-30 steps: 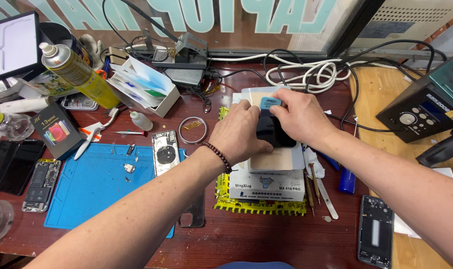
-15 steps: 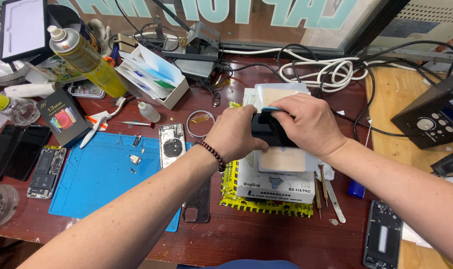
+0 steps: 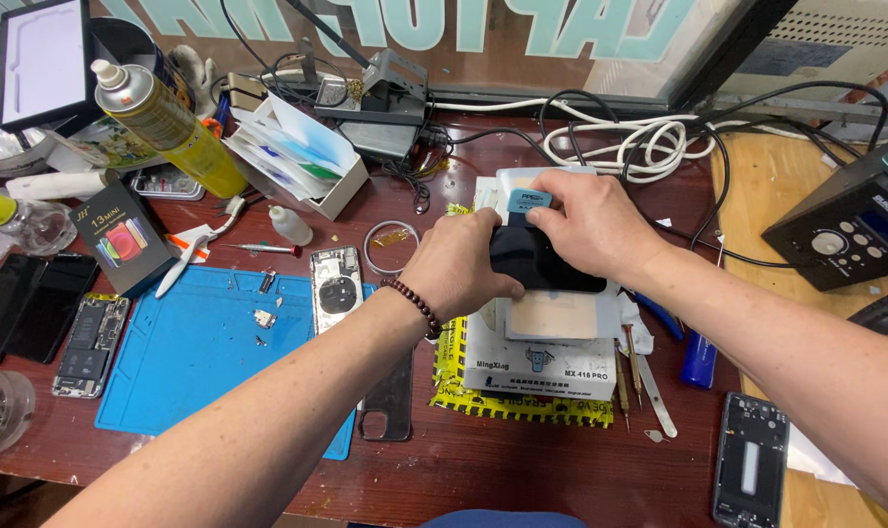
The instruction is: The person works on a smartphone at a repair bench. They hold the phone in a jig, apply liquid from a small bottle onto the screen, use a blue plastic card to press and smooth the display, and repeatedly press the phone assembly together with both hands.
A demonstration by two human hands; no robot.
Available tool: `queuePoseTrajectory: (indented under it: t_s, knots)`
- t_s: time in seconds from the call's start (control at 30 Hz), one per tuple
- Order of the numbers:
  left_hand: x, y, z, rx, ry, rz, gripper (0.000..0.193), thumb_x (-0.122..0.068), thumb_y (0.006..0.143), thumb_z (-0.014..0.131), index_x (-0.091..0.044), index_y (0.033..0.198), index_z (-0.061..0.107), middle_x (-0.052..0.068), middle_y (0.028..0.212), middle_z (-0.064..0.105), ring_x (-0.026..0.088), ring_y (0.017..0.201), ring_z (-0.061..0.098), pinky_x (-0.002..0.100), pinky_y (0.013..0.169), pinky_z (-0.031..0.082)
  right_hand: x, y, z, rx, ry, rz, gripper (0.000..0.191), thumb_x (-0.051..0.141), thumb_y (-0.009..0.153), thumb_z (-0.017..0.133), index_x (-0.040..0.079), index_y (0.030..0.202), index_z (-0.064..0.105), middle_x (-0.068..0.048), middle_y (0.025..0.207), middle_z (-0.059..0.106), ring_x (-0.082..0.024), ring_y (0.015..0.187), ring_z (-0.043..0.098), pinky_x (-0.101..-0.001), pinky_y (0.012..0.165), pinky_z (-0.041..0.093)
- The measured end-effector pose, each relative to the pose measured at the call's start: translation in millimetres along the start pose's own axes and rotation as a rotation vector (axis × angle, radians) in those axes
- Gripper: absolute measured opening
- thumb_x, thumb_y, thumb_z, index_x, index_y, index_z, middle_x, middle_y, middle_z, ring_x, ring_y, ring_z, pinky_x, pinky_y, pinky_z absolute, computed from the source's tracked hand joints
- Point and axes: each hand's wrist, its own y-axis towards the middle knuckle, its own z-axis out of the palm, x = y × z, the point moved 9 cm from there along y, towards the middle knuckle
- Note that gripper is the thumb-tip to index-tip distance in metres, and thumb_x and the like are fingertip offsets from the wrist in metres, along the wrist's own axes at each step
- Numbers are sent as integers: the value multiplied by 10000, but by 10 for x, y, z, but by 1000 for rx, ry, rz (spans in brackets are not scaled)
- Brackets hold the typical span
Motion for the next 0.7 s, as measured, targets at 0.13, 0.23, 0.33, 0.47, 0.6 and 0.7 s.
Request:
queuePoseTrajectory:
  t_s: [0.13, 0.23, 0.33, 0.47, 0.6, 0.7]
  knots:
    - [119, -27, -68, -59, -118, -12, 870, -315, 552, 974, 31, 1244, 578, 242, 1026, 718, 363, 1000, 724, 426, 870, 578, 181, -214, -117, -125, 28, -184, 149, 139, 883, 719, 46, 999, 732, -170, 892, 725, -349, 826, 715, -410, 734, 565]
    - [136, -43, -47, -81, -194, 5, 811, -285, 554, 965, 36, 1210, 613, 230, 1023, 729, 347, 993, 737, 403, 864, 586, 343, -344, -156, -197, -76, -361, 90, 106, 878, 713, 58, 952, 732, -135, 877, 724, -342, 827, 691, -425, 757, 551]
    - [119, -56, -31, -82, -186, 29, 706, -269, 577, 949, 19, 1156, 665, 219, 1007, 745, 353, 990, 735, 410, 862, 580, 366, -331, -113, -223, -88, -355, 78, 106, 882, 715, 66, 946, 734, -130, 850, 707, -335, 802, 679, -427, 746, 547]
    - [110, -59, -30, -71, -149, 6, 627, -274, 600, 945, 18, 1083, 672, 214, 1007, 749, 359, 995, 732, 417, 871, 578, 438, -212, 18, -200, -67, -362, 96, 116, 881, 714, 66, 960, 736, -146, 850, 704, -352, 818, 685, -441, 747, 547]
    - [124, -66, -32, -66, -173, -40, 639, -264, 595, 953, 18, 1085, 657, 224, 1018, 739, 370, 1011, 718, 429, 871, 573, 368, -66, 65, -116, -40, -256, 150, 148, 880, 721, 58, 998, 739, -185, 848, 711, -384, 806, 696, -450, 707, 548]
    - [121, -78, -41, -73, -200, -35, 651, -255, 588, 953, 11, 1105, 660, 215, 1029, 744, 360, 1022, 721, 423, 877, 575, 270, 45, 102, -30, -7, -142, 184, 157, 859, 718, 55, 1011, 739, -199, 829, 716, -383, 782, 711, -445, 698, 551]
